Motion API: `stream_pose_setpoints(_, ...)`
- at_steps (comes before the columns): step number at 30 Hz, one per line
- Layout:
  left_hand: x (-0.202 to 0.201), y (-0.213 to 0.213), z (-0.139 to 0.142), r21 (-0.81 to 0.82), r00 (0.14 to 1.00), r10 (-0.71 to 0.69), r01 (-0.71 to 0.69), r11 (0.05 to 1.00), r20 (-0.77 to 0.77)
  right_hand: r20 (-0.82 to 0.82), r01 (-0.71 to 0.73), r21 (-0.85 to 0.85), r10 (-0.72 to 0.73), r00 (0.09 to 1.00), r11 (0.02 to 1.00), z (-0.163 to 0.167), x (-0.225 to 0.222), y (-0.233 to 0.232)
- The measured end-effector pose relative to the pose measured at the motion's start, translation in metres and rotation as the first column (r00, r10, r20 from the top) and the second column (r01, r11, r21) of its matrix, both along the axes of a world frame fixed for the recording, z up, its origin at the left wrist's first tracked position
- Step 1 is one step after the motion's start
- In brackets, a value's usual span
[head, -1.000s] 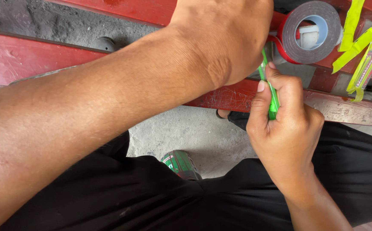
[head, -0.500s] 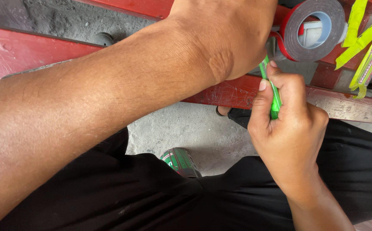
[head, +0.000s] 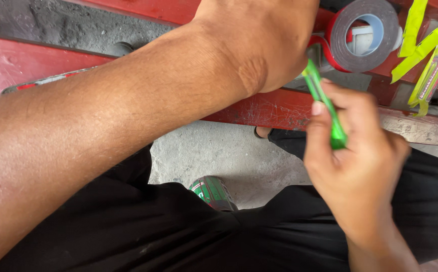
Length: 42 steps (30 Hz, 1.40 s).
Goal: The person sits on the floor with a gray plastic strip across their lap and applies red adhesive tape along its surface. They press the tape down by hand, cut it to length with a green utility knife, and reposition the strip to tape different sections.
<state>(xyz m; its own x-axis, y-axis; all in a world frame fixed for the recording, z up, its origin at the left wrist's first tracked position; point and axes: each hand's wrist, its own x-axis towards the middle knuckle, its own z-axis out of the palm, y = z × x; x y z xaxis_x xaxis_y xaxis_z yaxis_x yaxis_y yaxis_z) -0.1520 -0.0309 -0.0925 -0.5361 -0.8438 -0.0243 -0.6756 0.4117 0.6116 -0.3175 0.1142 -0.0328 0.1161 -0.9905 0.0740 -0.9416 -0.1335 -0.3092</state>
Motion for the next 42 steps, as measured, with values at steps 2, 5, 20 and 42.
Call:
stream_pose_setpoints(2,-0.002,0.0,0.0,-0.057,0.999,0.015,-0.018,0.998,-0.05,0.099,0.082,-0.001,-0.082,0.992,0.997,0.005,-0.018,0.005)
stream_pose_setpoints(5,-0.004,-0.002,0.002,-0.024,0.999,0.009,-0.011,1.0,-0.054,0.299,0.155,-0.036,-0.138,0.944,0.987,0.004,-0.045,0.0)
stream_pose_setpoints(20,0.008,0.008,0.035,-0.007,0.994,-0.034,0.034,0.999,0.104,0.097,-0.198,-0.263,0.23,0.968,0.944,-0.002,-0.031,-0.044)
stream_pose_setpoints(42,0.014,0.003,0.056,0.11,0.998,-0.002,-0.006,0.994,0.065,0.522,0.115,-0.18,-0.004,0.853,0.977,0.047,-0.076,-0.006)
